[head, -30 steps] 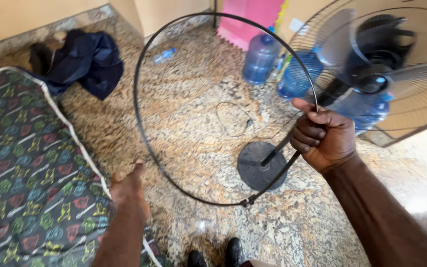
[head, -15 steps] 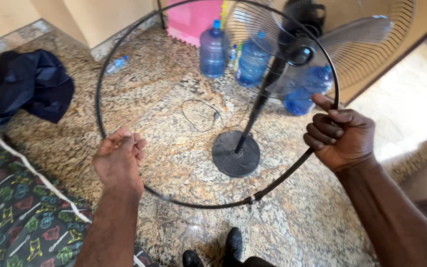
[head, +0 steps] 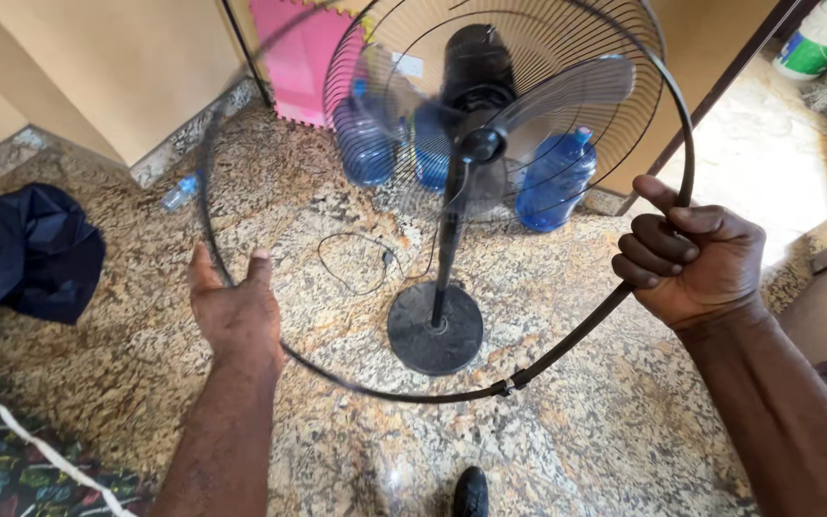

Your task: The person assembles a standing fan by attaching the front and rear wire cages to the fan head. They align the cages with the fan blades and secure them in place.

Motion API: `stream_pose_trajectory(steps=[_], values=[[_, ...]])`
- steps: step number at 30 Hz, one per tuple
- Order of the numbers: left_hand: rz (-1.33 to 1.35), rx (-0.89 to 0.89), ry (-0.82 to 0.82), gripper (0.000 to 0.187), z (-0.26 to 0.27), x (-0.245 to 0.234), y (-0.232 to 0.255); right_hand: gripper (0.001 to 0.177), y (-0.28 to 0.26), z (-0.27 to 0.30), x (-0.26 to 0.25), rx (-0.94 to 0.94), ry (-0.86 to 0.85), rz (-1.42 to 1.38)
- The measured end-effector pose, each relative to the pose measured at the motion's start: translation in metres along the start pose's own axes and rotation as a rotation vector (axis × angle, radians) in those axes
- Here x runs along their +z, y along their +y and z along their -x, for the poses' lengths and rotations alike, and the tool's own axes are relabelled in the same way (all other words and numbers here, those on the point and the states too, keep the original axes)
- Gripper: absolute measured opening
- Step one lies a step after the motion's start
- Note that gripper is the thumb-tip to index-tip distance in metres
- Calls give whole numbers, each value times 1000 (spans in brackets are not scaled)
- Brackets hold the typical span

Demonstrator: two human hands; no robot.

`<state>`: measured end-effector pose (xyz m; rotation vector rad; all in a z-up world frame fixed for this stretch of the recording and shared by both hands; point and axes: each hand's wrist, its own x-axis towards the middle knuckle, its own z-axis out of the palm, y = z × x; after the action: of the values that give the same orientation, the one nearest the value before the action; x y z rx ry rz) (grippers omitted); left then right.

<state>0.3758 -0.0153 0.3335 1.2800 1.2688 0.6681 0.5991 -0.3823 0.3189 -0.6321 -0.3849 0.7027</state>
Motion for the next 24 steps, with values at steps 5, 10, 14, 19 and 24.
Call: stream_pose_trajectory(steps=[5,10,14,19,24], values=[[166,102,46,46,-13,41,-6,42,-30,-17,-26,-31,47,42],[329,170,121,12,-13,74,4,51,-49,-37,-25,-125,386,501],[443,155,80,12,-4,93,24,55,-64,-40,-17,-189,503,726],[440,59,48,13,2,115,27,53,-83,-36,-6,-175,614,883],[378,-23,70,17,2,124,29,53,-88,-32,-13,-55,731,1079]])
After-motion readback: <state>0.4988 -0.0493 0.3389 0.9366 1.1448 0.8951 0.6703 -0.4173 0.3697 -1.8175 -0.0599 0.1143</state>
